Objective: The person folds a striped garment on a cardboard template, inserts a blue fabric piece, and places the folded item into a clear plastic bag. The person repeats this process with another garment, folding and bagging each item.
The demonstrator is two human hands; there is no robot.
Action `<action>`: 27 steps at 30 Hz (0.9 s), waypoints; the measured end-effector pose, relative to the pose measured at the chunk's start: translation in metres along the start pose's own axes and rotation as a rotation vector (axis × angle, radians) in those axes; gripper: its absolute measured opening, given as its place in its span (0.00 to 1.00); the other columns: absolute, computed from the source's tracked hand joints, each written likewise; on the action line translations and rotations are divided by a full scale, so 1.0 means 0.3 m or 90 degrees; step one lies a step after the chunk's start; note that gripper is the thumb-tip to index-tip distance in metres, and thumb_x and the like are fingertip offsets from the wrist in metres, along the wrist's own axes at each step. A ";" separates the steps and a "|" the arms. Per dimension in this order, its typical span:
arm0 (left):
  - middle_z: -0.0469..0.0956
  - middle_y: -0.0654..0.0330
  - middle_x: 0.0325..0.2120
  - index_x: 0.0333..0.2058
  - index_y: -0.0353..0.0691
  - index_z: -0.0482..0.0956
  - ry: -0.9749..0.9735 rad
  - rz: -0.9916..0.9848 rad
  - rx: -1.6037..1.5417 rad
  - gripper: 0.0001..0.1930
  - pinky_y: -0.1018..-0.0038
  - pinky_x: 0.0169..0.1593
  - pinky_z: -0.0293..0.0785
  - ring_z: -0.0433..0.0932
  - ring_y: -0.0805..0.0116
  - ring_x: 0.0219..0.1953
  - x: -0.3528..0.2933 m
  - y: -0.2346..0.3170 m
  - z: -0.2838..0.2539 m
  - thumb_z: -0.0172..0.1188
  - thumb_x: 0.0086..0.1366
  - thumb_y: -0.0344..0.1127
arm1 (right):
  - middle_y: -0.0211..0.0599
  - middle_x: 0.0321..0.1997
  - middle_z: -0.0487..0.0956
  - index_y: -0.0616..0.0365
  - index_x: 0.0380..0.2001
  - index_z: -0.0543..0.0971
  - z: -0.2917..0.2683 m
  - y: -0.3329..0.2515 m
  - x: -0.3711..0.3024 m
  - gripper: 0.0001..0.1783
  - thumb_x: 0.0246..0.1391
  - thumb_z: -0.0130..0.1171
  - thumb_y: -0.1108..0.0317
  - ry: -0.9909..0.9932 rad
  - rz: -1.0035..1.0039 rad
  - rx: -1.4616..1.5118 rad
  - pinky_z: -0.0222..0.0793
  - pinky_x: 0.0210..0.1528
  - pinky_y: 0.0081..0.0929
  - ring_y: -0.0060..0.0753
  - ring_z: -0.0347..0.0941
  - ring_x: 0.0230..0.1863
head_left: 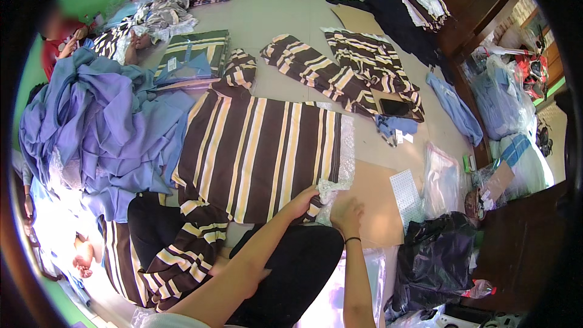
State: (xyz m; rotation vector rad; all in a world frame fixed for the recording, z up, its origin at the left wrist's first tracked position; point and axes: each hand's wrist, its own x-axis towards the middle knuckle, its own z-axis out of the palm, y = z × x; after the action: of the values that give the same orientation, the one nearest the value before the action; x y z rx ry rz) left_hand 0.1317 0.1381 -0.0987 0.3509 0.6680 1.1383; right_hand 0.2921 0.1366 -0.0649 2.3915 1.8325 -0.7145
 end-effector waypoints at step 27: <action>0.46 0.49 0.58 0.59 0.37 0.43 -0.238 0.088 0.383 0.38 0.66 0.60 0.43 0.46 0.59 0.60 -0.163 0.079 0.319 0.49 0.58 0.51 | 0.51 0.27 0.75 0.69 0.35 0.73 -0.538 -0.124 -0.254 0.12 0.51 0.45 0.71 0.443 -0.174 0.266 0.68 0.32 0.29 0.41 0.72 0.26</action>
State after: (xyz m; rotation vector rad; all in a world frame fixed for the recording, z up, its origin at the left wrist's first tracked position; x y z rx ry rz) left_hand 0.1642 0.1096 0.0025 1.1069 0.6485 0.9448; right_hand 0.2962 0.1286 0.1171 2.9529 2.5149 -0.3026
